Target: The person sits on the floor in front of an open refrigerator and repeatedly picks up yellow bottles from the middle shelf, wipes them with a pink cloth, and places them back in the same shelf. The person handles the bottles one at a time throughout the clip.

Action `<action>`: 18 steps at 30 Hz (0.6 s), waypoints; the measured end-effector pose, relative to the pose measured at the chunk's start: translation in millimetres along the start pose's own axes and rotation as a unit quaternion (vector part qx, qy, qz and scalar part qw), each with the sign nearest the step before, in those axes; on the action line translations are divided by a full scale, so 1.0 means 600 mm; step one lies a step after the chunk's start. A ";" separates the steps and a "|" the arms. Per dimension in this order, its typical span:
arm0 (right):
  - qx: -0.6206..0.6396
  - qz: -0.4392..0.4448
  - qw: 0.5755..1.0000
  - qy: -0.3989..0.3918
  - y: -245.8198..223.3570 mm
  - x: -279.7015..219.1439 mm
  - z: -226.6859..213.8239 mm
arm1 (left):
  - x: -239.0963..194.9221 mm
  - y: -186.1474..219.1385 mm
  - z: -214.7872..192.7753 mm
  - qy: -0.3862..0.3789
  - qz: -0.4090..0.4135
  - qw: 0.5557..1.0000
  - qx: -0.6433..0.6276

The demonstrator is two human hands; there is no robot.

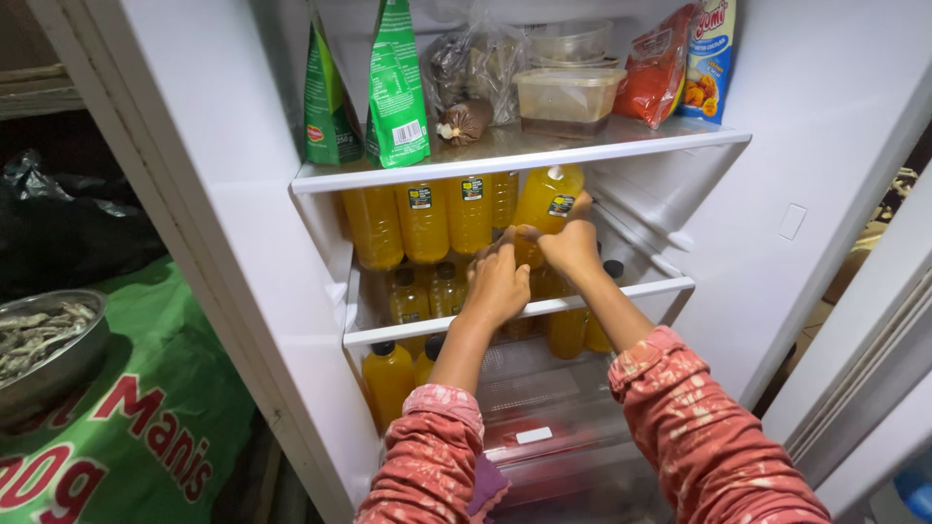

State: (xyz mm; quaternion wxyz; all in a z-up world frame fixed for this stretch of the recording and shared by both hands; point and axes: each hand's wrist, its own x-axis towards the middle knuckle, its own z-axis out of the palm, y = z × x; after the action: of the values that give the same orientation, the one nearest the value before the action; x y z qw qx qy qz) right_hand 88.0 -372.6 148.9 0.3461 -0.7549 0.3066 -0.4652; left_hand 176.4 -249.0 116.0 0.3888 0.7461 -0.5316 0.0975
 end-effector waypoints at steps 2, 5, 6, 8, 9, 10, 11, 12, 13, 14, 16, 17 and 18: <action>-0.014 0.042 0.998 -0.033 -0.005 0.013 0.003 | 0.009 -0.008 0.005 -0.016 -0.015 1.000 -0.003; -0.028 -0.053 0.998 -0.029 -0.005 0.035 0.010 | 0.019 -0.019 0.011 -0.056 -0.042 0.998 0.004; -0.053 -0.056 0.996 -0.035 -0.004 0.045 0.016 | 0.022 -0.023 0.012 -0.072 -0.052 0.996 0.014; -0.101 -0.062 0.992 -0.047 -0.002 0.064 0.030 | 0.030 -0.028 0.014 -0.105 -0.073 0.991 0.036; -0.117 -0.072 0.990 -0.043 0.002 0.068 0.040 | 0.031 -0.030 0.014 -0.112 -0.079 0.990 0.026; -0.132 -0.081 0.987 -0.039 0.004 0.071 0.051 | 0.030 -0.031 0.015 -0.120 -0.084 0.989 0.015; -0.147 -0.092 0.984 -0.033 0.004 0.076 0.059 | 0.033 -0.030 0.012 -0.125 -0.088 0.988 0.005; -0.134 -0.101 0.985 -0.032 0.006 0.078 0.066 | 0.034 -0.027 0.010 -0.110 -0.074 0.991 0.022; -0.122 -0.108 0.986 -0.031 0.011 0.078 0.070 | 0.034 -0.022 0.011 -0.094 -0.059 0.993 0.039; -0.110 -0.116 0.987 -0.029 0.016 0.080 0.074 | 0.033 -0.018 0.009 -0.079 -0.044 0.994 0.055; -0.104 -0.129 0.986 -0.025 0.022 0.089 0.082 | 0.029 -0.008 0.002 -0.104 -0.092 0.990 0.036; -0.102 -0.135 0.985 -0.024 0.026 0.092 0.086 | 0.024 -0.003 -0.002 -0.117 -0.118 0.986 0.025; -0.096 -0.146 0.984 -0.023 0.031 0.097 0.089 | 0.020 0.002 -0.005 -0.117 -0.125 0.985 0.015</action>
State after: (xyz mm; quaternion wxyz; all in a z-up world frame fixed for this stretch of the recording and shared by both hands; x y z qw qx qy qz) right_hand 156.4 -416.2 144.8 0.2074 -0.8315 0.2280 -0.4622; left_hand 181.3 -255.5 125.4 0.3217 0.8191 -0.4740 -0.0315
